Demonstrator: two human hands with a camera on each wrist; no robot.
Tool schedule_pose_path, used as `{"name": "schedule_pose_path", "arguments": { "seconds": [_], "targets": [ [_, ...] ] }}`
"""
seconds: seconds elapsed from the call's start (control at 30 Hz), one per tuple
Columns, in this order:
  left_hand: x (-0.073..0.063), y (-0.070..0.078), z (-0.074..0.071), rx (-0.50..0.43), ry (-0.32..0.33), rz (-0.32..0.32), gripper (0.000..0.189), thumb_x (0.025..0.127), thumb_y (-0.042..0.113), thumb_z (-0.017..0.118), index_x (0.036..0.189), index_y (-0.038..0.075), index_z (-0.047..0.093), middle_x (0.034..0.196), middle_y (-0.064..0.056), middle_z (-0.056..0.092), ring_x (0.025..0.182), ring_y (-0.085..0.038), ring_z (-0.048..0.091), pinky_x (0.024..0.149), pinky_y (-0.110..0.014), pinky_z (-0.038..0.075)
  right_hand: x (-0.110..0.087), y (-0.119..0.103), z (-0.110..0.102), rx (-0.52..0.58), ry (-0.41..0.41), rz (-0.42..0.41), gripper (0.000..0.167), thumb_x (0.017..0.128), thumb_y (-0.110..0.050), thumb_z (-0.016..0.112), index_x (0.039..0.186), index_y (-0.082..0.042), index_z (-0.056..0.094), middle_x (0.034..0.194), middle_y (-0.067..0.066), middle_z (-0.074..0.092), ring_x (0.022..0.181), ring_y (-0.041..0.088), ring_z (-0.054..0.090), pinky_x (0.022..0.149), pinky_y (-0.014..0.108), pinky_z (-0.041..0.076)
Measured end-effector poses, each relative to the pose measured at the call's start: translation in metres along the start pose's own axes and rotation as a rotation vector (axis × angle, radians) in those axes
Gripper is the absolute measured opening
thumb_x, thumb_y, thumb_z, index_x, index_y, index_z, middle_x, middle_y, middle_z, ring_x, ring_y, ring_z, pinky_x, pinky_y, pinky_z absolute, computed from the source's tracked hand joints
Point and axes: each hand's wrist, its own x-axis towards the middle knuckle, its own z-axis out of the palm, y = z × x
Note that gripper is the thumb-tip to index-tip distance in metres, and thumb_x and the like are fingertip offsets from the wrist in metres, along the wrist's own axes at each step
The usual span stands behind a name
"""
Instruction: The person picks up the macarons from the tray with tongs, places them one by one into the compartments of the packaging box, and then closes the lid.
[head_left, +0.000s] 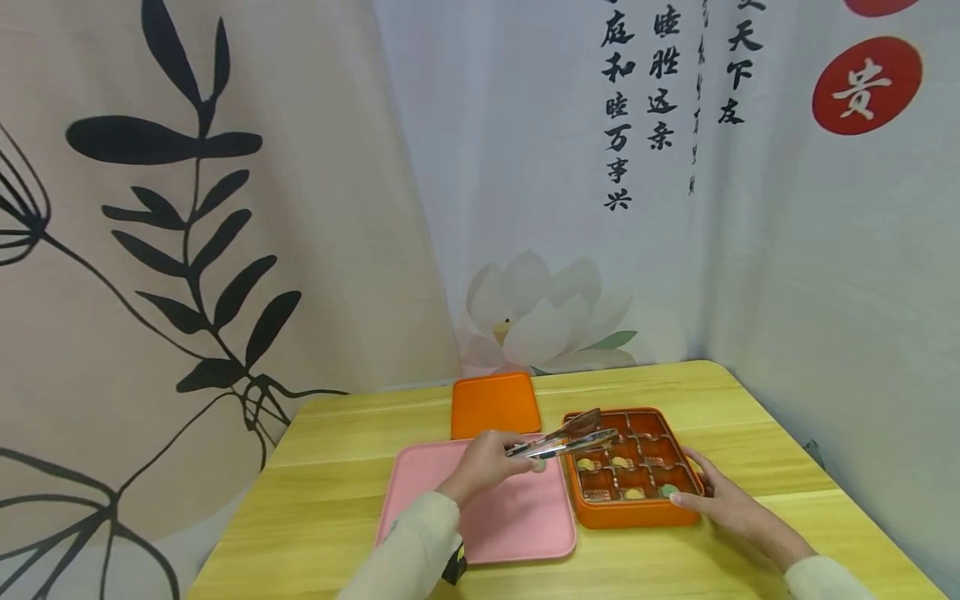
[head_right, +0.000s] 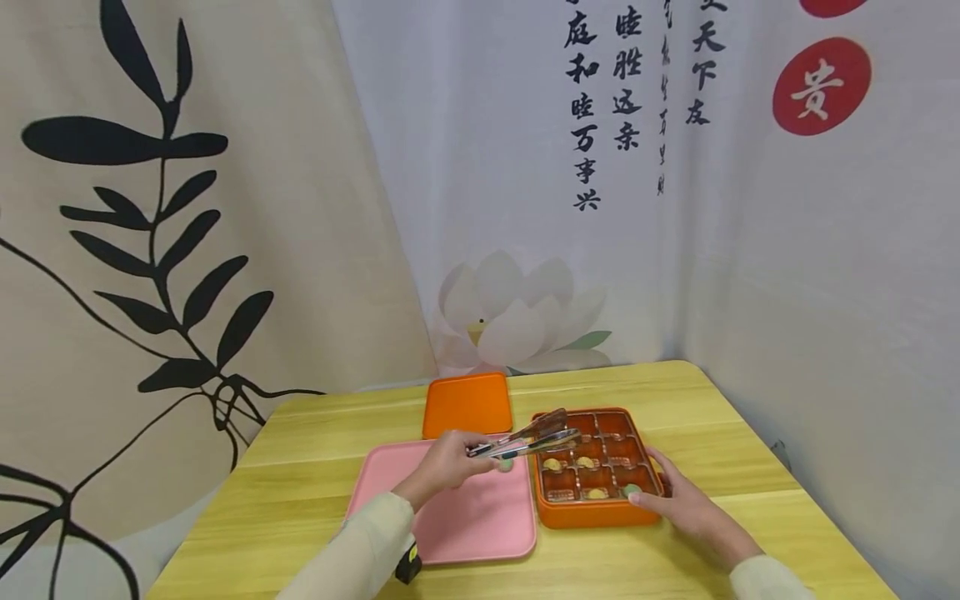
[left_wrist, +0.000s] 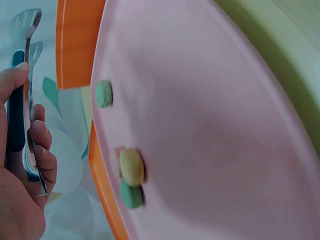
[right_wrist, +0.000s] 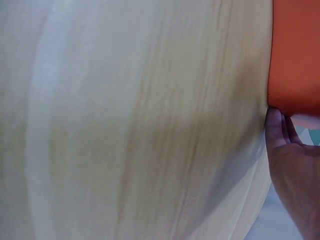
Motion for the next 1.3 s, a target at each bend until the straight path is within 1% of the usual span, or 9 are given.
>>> {"name": "schedule_pose_path", "arguments": {
  "seconds": [0.13,0.27,0.33,0.53,0.7,0.9,1.0,1.13,1.3],
  "targets": [
    [-0.003,-0.007,-0.012,-0.015,0.011,-0.008,0.033,0.081,0.032,0.083,0.108,0.013,0.076,0.076,0.006,0.063,0.058,-0.011,0.05,0.051,-0.027,0.045,-0.001,0.001,-0.001,0.01,-0.005,-0.02,0.09,0.099,-0.024,0.064,0.156,-0.001,-0.002,0.142,0.044,0.032,0.125,0.049,0.046,0.101,0.066,0.034],
    [-0.005,-0.011,-0.028,-0.036,0.02,-0.006,0.025,0.082,0.028,0.082,0.102,0.015,0.075,0.076,0.006,0.066,0.067,-0.016,0.062,0.056,-0.028,0.049,-0.002,0.001,-0.001,0.016,-0.011,-0.019,0.09,0.099,-0.024,0.063,0.156,-0.001,-0.003,0.142,0.043,0.032,0.125,0.048,0.046,0.101,0.064,0.035],
    [-0.006,-0.013,-0.037,-0.031,0.031,-0.009,0.023,0.083,0.028,0.081,0.101,0.016,0.075,0.076,0.006,0.067,0.068,-0.018,0.064,0.058,-0.028,0.049,-0.002,0.0,-0.001,0.016,-0.009,-0.016,0.09,0.099,-0.024,0.063,0.156,-0.001,-0.002,0.141,0.042,0.033,0.125,0.047,0.047,0.101,0.064,0.035],
    [-0.012,-0.025,-0.06,0.05,0.076,-0.004,0.023,0.083,0.031,0.081,0.101,0.018,0.076,0.078,0.007,0.064,0.069,-0.014,0.054,0.061,-0.031,0.046,0.0,0.0,-0.001,0.001,0.003,-0.019,0.089,0.098,-0.023,0.064,0.156,-0.001,0.0,0.14,0.042,0.035,0.122,0.046,0.05,0.1,0.066,0.033],
    [-0.024,-0.037,-0.072,0.069,0.081,-0.019,0.022,0.082,0.033,0.082,0.097,0.017,0.075,0.076,0.006,0.062,0.067,-0.014,0.051,0.059,-0.031,0.043,0.001,0.005,-0.001,0.005,-0.008,-0.026,0.088,0.098,-0.022,0.064,0.156,-0.001,0.0,0.135,0.037,0.044,0.118,0.041,0.054,0.099,0.063,0.036],
    [-0.039,-0.048,-0.083,0.06,0.077,-0.023,0.028,0.082,0.035,0.082,0.097,0.016,0.067,0.074,0.002,0.059,0.063,-0.014,0.049,0.056,-0.031,0.041,-0.003,0.005,-0.003,0.03,-0.022,-0.009,0.089,0.099,-0.023,0.062,0.156,-0.001,-0.002,0.138,0.041,0.037,0.119,0.044,0.052,0.098,0.065,0.036],
    [-0.049,-0.056,-0.089,0.072,0.071,-0.027,0.031,0.083,0.036,0.081,0.098,0.016,0.063,0.077,0.001,0.059,0.064,-0.015,0.051,0.057,-0.031,0.042,-0.003,0.004,-0.003,0.045,-0.041,-0.024,0.089,0.1,-0.022,0.062,0.155,0.001,-0.004,0.138,0.042,0.036,0.12,0.044,0.052,0.098,0.063,0.037],
    [-0.063,-0.065,-0.096,0.062,0.071,-0.048,0.032,0.084,0.035,0.08,0.1,0.015,0.063,0.082,0.0,0.059,0.069,-0.016,0.052,0.059,-0.032,0.043,-0.001,0.004,-0.002,0.061,-0.054,-0.027,0.089,0.099,-0.023,0.061,0.156,0.0,-0.004,0.14,0.044,0.033,0.122,0.045,0.051,0.099,0.061,0.038],
    [-0.076,-0.078,-0.104,0.074,0.081,-0.058,0.029,0.085,0.033,0.079,0.099,0.015,0.063,0.079,0.0,0.058,0.068,-0.014,0.051,0.057,-0.028,0.043,0.001,0.002,0.0,0.062,-0.058,-0.032,0.089,0.099,-0.023,0.061,0.155,0.001,-0.004,0.14,0.044,0.033,0.122,0.045,0.051,0.099,0.061,0.038]
  ]
}}
